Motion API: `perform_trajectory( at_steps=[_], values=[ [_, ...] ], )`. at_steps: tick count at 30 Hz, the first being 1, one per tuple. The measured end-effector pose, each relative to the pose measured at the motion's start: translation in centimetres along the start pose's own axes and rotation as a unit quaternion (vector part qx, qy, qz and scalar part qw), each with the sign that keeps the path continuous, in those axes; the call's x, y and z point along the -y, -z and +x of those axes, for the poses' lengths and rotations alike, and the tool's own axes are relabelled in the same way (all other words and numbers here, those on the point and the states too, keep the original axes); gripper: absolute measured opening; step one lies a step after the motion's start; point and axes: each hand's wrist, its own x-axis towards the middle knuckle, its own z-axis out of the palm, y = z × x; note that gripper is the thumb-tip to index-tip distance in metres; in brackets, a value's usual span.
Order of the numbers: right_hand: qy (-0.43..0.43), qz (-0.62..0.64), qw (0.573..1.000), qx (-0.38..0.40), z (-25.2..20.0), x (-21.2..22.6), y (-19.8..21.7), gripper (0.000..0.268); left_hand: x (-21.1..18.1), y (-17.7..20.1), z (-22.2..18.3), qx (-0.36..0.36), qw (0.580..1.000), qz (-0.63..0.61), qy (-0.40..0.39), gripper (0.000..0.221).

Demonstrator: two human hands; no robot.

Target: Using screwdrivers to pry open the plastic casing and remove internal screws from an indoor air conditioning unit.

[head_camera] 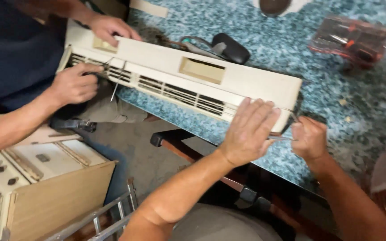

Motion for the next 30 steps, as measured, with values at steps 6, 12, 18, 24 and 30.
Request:
perform_trajectory(
  at_steps=[6,12,18,24,30],
  values=[
    [-0.092,0.066,0.993,0.011,-0.2,1.1,0.2,0.028,-1.8,1.7,0.6,0.078,0.995,0.020,0.061,0.066],
    [-0.170,0.208,0.963,-0.025,-4.9,-1.9,-3.0,0.014,-2.4,1.7,3.1,0.042,0.997,0.027,0.062,0.060],
    [-0.261,0.173,0.950,-0.013,-4.9,0.3,-3.0,0.008,-2.0,1.4,3.1,0.041,0.997,0.028,0.054,0.061],
    [-0.218,0.131,0.967,-0.012,-2.2,3.3,-0.9,0.033,-2.0,1.2,2.8,0.046,0.997,0.025,0.057,0.063],
    [0.076,-0.042,0.996,-0.029,1.8,1.0,0.3,0.049,-2.1,1.4,2.7,0.026,0.998,0.023,0.049,0.054]
  ],
)
